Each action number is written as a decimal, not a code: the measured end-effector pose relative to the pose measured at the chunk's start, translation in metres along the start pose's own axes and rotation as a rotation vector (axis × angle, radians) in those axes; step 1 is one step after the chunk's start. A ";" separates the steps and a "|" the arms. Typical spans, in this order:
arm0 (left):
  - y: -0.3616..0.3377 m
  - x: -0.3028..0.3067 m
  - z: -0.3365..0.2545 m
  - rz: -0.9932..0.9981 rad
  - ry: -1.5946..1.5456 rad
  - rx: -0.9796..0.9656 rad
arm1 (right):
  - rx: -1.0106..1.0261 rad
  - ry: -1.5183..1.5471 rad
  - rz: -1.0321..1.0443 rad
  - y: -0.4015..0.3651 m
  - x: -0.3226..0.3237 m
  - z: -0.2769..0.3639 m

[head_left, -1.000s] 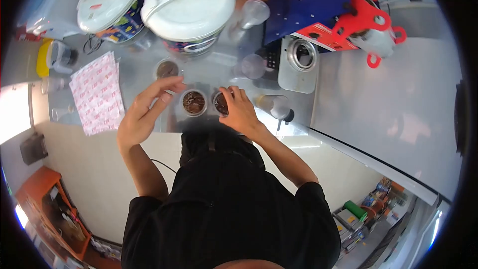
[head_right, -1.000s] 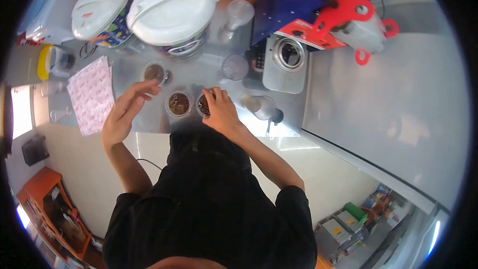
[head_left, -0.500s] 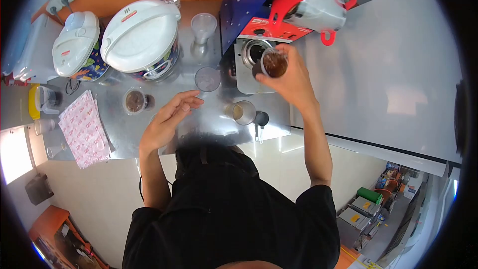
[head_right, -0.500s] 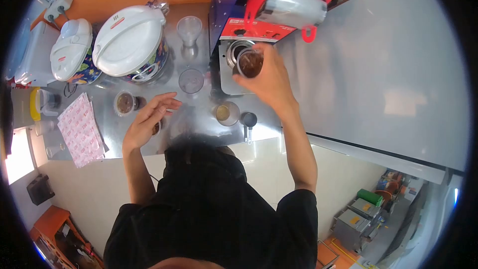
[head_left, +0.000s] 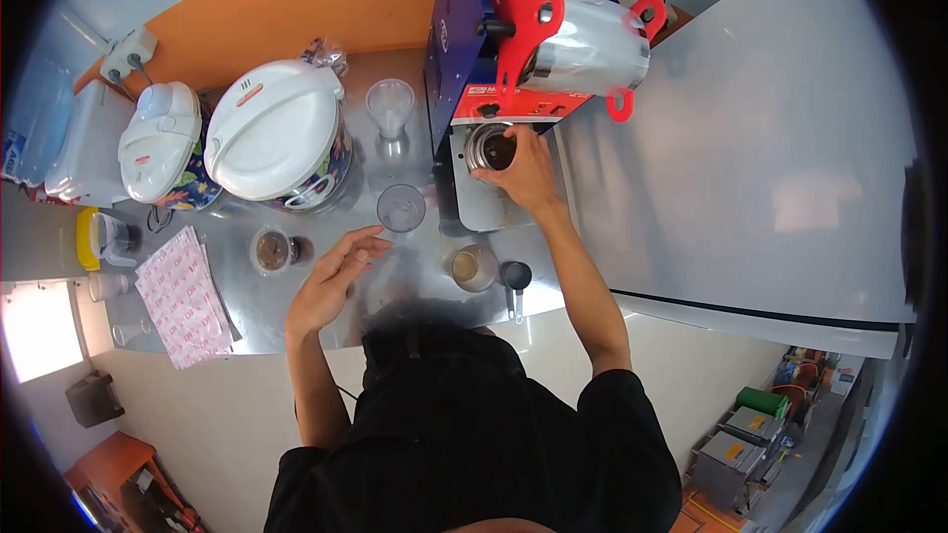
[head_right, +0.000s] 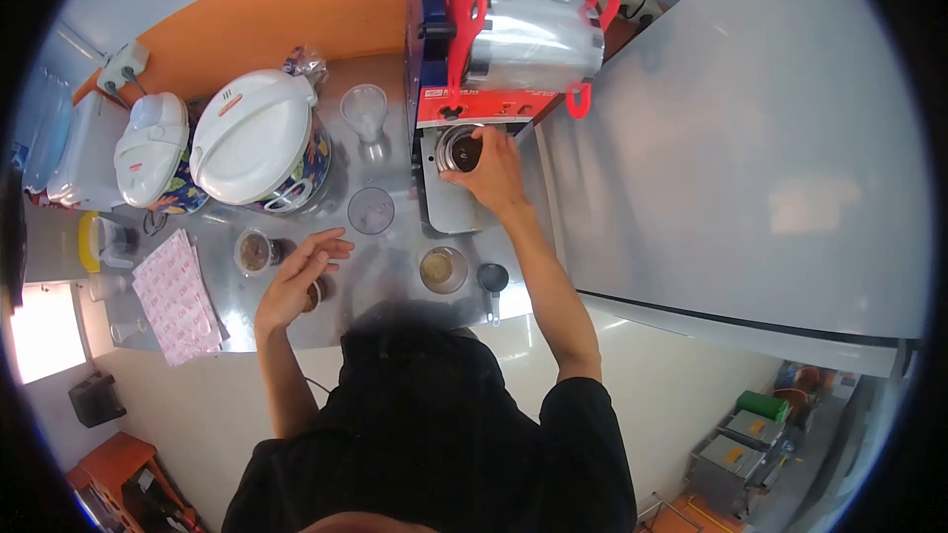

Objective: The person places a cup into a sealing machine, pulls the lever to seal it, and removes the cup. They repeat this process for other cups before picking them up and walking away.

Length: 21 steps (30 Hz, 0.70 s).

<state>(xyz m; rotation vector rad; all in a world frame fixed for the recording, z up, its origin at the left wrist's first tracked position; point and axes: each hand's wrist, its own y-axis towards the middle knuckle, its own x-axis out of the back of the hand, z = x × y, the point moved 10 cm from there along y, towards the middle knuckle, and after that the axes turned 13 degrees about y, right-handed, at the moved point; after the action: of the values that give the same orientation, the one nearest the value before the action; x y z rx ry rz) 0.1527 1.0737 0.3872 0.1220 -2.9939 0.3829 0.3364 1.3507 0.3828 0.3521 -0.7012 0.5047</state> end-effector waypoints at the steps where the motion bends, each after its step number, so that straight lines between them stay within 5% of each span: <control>1: 0.002 0.000 -0.001 -0.002 0.000 0.001 | 0.021 -0.019 -0.022 -0.001 -0.002 -0.004; 9: 0.032 -0.002 -0.020 0.042 0.078 0.024 | 0.163 0.072 -0.213 -0.018 -0.002 -0.019; 14: 0.064 0.001 -0.091 -0.018 0.282 -0.098 | 0.168 0.161 -0.457 -0.063 0.038 -0.014; 18: 0.085 0.025 -0.196 -0.249 0.368 -0.340 | -0.391 0.437 -0.749 -0.160 0.037 -0.093; 21: 0.098 0.003 -0.300 -0.345 0.551 -0.662 | -0.800 1.349 -0.332 -0.203 -0.056 -0.141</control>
<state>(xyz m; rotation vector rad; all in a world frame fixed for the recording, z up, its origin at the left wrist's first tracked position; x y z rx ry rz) 0.1731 1.2445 0.6519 0.3821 -2.3369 -0.5226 0.4851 1.2313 0.2158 -0.6138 0.4982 0.0366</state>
